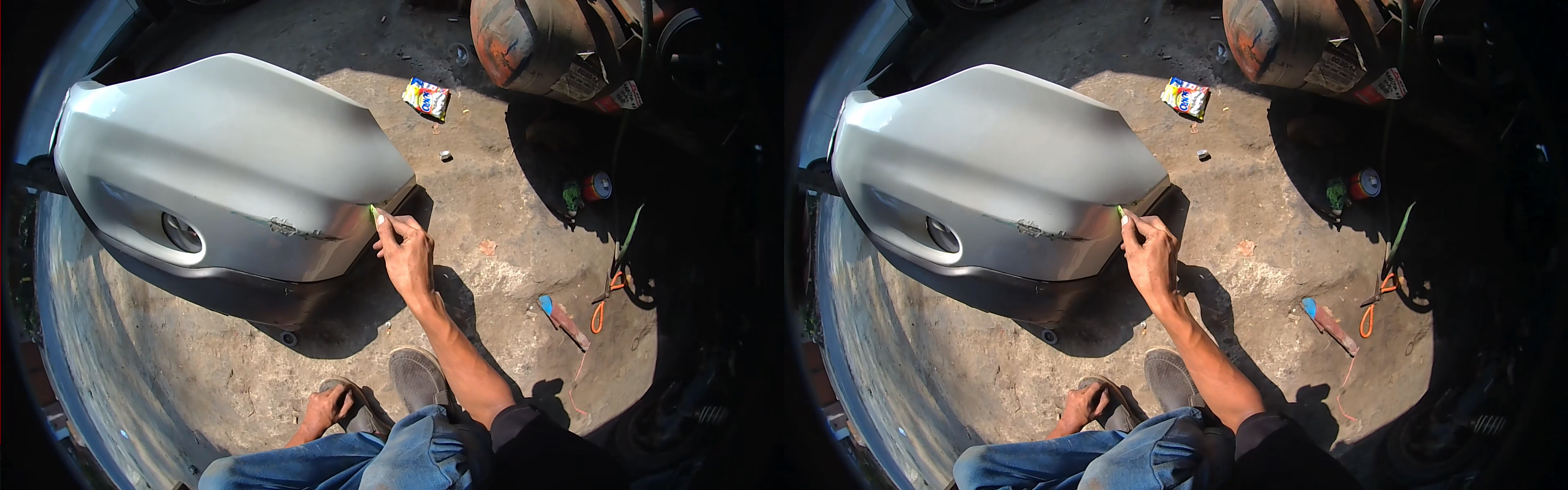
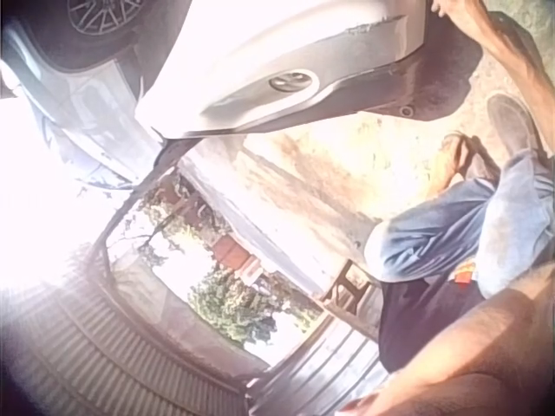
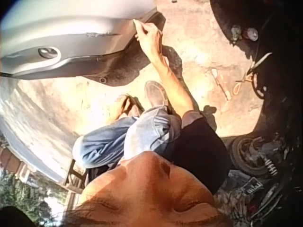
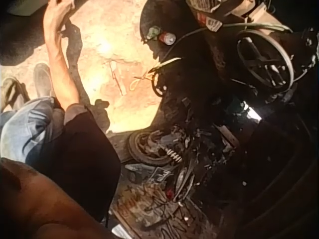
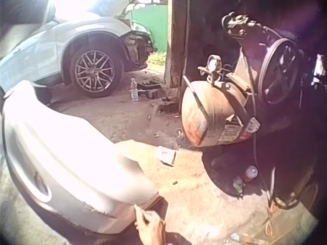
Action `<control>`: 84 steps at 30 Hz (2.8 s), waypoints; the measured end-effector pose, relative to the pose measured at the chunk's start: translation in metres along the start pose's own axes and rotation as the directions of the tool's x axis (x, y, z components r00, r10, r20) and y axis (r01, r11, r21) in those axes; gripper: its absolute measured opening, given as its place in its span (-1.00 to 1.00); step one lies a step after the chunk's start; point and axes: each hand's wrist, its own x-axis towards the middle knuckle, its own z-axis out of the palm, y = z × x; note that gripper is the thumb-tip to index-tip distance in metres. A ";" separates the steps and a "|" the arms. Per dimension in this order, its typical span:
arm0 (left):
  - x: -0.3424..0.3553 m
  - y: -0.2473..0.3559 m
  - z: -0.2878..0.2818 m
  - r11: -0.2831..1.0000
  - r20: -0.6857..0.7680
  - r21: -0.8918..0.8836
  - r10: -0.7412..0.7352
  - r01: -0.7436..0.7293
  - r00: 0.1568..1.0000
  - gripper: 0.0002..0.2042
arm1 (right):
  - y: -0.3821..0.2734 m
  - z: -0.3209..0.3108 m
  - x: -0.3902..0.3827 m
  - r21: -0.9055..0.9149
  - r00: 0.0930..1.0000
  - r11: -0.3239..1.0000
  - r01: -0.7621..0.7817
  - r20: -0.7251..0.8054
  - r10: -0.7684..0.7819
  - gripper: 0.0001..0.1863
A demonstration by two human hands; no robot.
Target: Applying and smoothing body filler on a damaged motorcycle panel.
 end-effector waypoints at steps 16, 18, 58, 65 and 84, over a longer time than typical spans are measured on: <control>0.001 0.002 0.001 1.000 -0.010 -0.001 0.013 -0.013 1.000 -0.81 | 0.020 -0.002 0.015 -0.180 0.989 0.978 0.103 -0.086 -0.120 -0.64; 0.000 0.001 0.001 1.000 -0.013 -0.002 0.008 -0.008 1.000 -0.81 | 0.020 -0.002 0.009 -0.145 0.992 0.982 0.125 -0.018 -0.129 -0.64; 0.002 0.001 0.000 1.000 -0.003 -0.012 0.001 -0.001 1.000 -0.84 | 0.068 0.045 0.002 -0.089 0.898 0.975 0.205 -0.379 -0.223 -0.58; 0.003 0.002 -0.001 1.000 -0.025 -0.011 0.016 -0.016 1.000 -0.83 | 0.065 0.044 0.003 -0.092 0.904 0.973 0.213 -0.358 -0.232 -0.58; 0.002 0.003 -0.002 1.000 -0.001 -0.008 -0.008 0.008 1.000 -0.81 | 0.064 0.030 0.003 -0.103 0.902 0.969 0.226 -0.354 -0.248 -0.63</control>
